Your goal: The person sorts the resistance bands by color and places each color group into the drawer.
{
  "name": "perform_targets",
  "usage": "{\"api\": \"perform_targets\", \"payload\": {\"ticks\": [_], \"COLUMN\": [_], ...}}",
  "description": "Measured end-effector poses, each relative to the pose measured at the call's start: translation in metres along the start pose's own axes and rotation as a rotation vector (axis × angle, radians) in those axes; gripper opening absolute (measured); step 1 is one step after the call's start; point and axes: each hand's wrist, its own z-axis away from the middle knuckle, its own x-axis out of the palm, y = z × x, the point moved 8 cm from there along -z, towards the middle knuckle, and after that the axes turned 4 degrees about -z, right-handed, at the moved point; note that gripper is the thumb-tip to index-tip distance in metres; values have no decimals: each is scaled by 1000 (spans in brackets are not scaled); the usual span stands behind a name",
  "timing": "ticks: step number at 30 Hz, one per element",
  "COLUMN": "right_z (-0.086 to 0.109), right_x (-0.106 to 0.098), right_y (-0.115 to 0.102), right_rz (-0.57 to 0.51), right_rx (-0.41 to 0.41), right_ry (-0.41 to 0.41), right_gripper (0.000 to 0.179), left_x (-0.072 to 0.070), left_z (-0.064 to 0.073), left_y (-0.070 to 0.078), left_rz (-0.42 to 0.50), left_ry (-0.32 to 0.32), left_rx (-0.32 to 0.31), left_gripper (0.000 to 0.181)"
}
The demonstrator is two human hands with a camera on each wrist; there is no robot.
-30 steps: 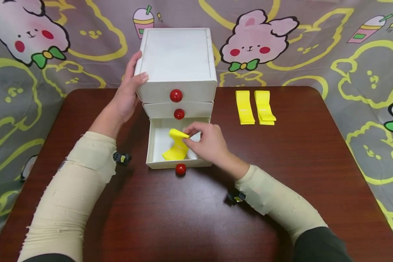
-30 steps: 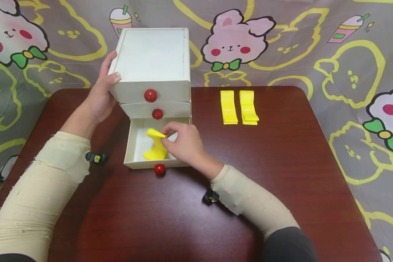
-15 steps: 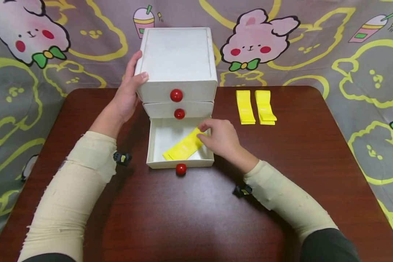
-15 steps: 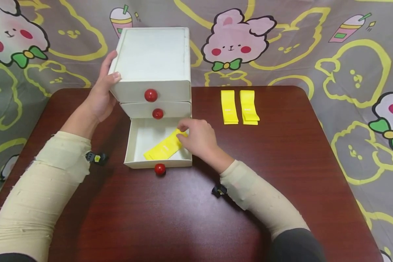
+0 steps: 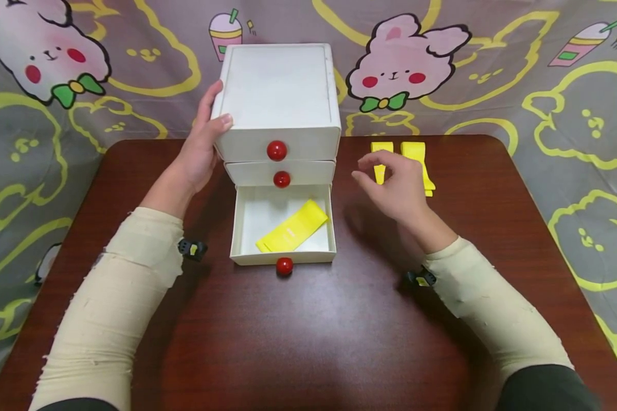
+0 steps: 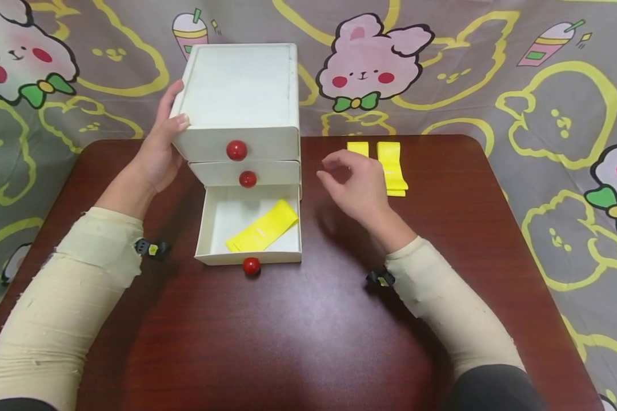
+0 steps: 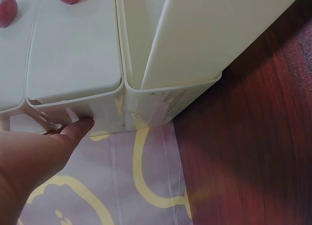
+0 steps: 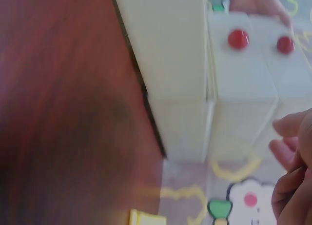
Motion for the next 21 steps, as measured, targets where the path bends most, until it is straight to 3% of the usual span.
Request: {"api": "perform_targets", "payload": {"ticks": [4, 8, 21], "right_z": [-8, -13, -31], "right_x": [-19, -23, -10], "right_y": [16, 44, 124], "right_rz": [-35, -36, -68], "right_rx": [-35, 5, 349], "right_ry": [119, 165, 128], "right_gripper": [24, 24, 33], "left_x": [0, 0, 0], "left_z": [1, 1, 1], "left_y": [0, 0, 0], "left_rz": [-12, -9, -5], "left_ry": [-1, 0, 1], "left_rx": [3, 3, -1], "left_gripper": [66, 66, 67]}}
